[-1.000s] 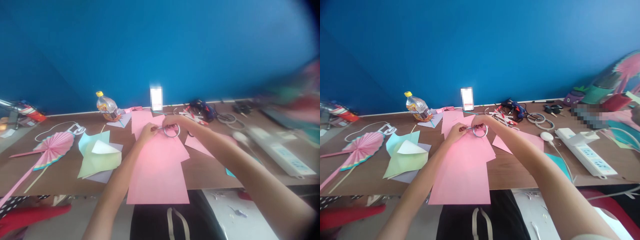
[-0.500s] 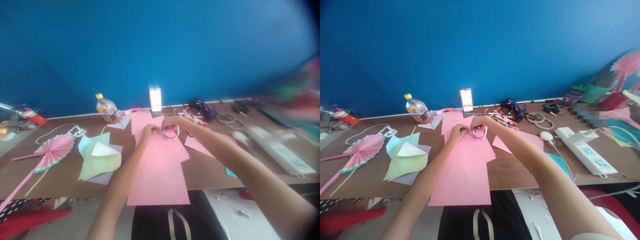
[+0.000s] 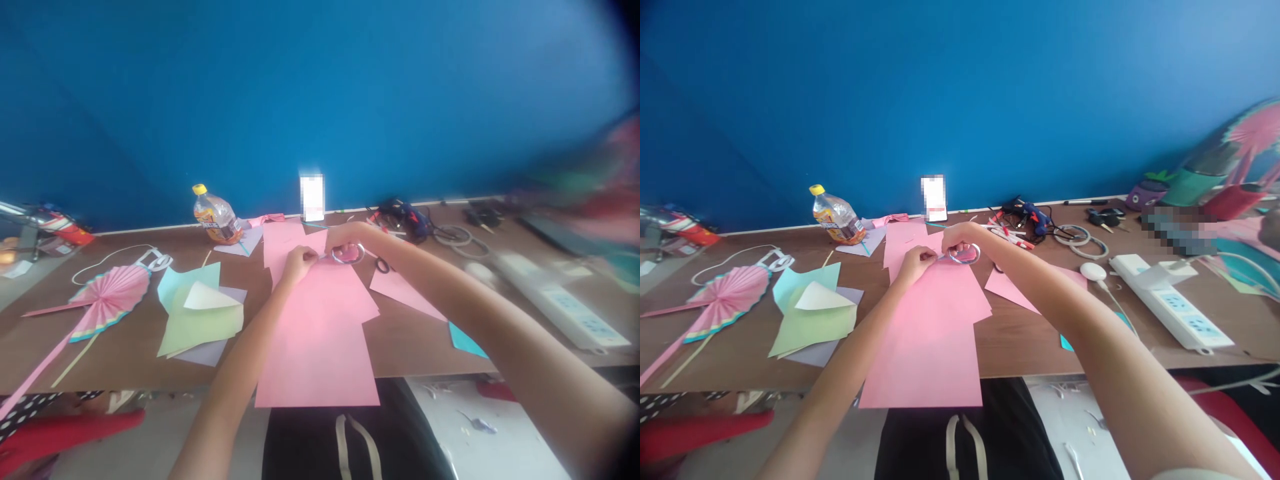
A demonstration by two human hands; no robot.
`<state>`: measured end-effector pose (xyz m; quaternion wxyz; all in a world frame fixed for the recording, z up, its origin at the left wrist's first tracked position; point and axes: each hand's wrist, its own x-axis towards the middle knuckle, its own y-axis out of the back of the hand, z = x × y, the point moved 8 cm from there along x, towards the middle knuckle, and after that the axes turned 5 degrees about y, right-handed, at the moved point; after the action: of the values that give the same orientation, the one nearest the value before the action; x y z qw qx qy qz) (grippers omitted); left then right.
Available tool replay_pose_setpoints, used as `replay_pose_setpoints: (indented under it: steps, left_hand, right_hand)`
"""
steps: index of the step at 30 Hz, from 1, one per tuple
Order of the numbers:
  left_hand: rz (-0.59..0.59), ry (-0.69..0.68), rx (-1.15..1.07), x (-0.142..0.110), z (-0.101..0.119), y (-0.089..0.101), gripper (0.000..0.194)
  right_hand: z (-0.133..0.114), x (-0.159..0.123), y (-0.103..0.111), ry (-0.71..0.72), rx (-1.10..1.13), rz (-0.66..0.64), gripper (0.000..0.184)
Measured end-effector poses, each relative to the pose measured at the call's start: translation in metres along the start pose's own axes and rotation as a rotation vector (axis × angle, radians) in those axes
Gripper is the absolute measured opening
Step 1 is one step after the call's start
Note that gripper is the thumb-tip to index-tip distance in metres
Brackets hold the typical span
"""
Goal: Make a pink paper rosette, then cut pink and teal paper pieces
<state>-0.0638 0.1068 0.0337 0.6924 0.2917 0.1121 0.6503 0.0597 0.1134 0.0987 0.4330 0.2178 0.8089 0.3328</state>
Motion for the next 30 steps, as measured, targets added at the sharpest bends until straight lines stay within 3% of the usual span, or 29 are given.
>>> replay_pose_setpoints:
  steps: [3,7,18,24,30]
  left_hand:
    - [0.005,0.006,0.014,0.000,0.000,0.001,0.007]
    - [-0.005,0.030,0.018,-0.001,0.001,0.001,0.009]
    - [-0.005,0.045,0.027,-0.002,0.006,0.002,0.010]
    - [-0.008,0.030,0.028,0.000,0.004,0.002,0.010]
    - [-0.008,0.026,0.047,0.000,0.003,0.001,0.010]
  right_hand:
    - [0.006,-0.004,0.008,-0.064,-0.030,0.026,0.032]
    - [0.020,-0.005,0.006,-0.107,-0.009,-0.034,0.038]
    - [0.041,-0.008,0.006,-0.137,-0.098,0.008,0.038]
    - [0.042,-0.020,0.011,-0.150,-0.076,0.086,0.038]
    - [0.038,-0.036,0.013,-0.137,0.007,0.083,0.036]
